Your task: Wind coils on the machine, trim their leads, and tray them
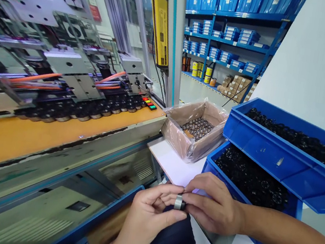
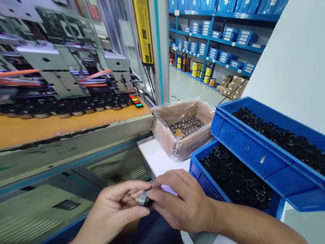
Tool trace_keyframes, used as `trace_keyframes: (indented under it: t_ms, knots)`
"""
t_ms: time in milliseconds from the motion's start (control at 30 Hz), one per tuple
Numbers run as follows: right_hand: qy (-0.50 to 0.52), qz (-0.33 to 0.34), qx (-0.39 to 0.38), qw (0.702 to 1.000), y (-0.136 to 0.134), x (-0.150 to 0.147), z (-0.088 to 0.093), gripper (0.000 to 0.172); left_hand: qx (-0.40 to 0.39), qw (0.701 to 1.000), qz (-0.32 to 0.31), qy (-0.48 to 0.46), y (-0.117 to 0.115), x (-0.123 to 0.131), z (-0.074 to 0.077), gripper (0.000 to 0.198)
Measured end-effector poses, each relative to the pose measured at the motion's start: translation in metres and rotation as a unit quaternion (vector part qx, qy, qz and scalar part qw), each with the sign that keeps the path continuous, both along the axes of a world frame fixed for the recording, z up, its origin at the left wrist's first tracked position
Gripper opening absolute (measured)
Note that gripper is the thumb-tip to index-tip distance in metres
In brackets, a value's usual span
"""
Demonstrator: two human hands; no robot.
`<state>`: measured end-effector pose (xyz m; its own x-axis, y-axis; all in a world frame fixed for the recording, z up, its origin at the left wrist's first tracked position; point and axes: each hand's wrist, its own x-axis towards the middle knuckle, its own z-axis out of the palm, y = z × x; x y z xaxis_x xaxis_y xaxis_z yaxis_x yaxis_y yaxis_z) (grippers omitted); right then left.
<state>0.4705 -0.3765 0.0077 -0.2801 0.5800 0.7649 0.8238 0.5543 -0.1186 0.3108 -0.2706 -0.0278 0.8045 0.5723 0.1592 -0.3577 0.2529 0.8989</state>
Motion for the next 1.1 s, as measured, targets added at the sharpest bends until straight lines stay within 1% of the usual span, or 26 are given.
trace_keyframes:
  t_ms: [133,233,367,500,667,833,933,1000,1100]
  knots:
    - [-0.019,0.0,0.015,1.0,0.001,0.001,-0.002,0.022,-0.014,1.0,-0.015,-0.011,-0.001,0.0,-0.002,0.032]
    - [-0.026,-0.004,0.015,1.0,0.0,0.001,-0.001,0.019,-0.018,1.0,-0.008,-0.011,-0.001,-0.001,-0.005,0.032]
    - [-0.026,-0.007,0.02,0.999,0.0,0.001,-0.002,0.021,-0.012,1.0,0.001,0.002,-0.001,-0.001,-0.01,0.033]
    - [-0.024,-0.008,0.028,0.999,0.001,0.001,-0.002,0.021,-0.008,1.0,0.008,0.012,0.001,0.0,-0.011,0.033]
    - [-0.021,-0.005,0.015,1.0,0.002,0.0,-0.003,0.02,-0.013,1.0,0.017,0.007,0.001,0.001,-0.013,0.034]
    - [-0.026,-0.016,0.022,0.999,0.002,0.002,-0.004,0.019,-0.038,0.999,0.008,0.01,0.0,0.0,-0.015,0.037]
    - [-0.052,-0.009,0.028,0.998,0.002,0.002,-0.005,0.016,-0.05,0.998,-0.012,0.033,0.003,-0.002,-0.011,0.039]
    - [-0.068,-0.002,0.032,0.997,0.002,0.002,-0.007,0.016,-0.054,0.996,-0.041,0.056,0.008,-0.003,-0.006,0.037]
    - [-0.064,-0.008,0.026,0.998,0.004,0.0,-0.01,0.017,-0.065,0.99,-0.08,0.094,0.013,-0.006,0.002,0.032]
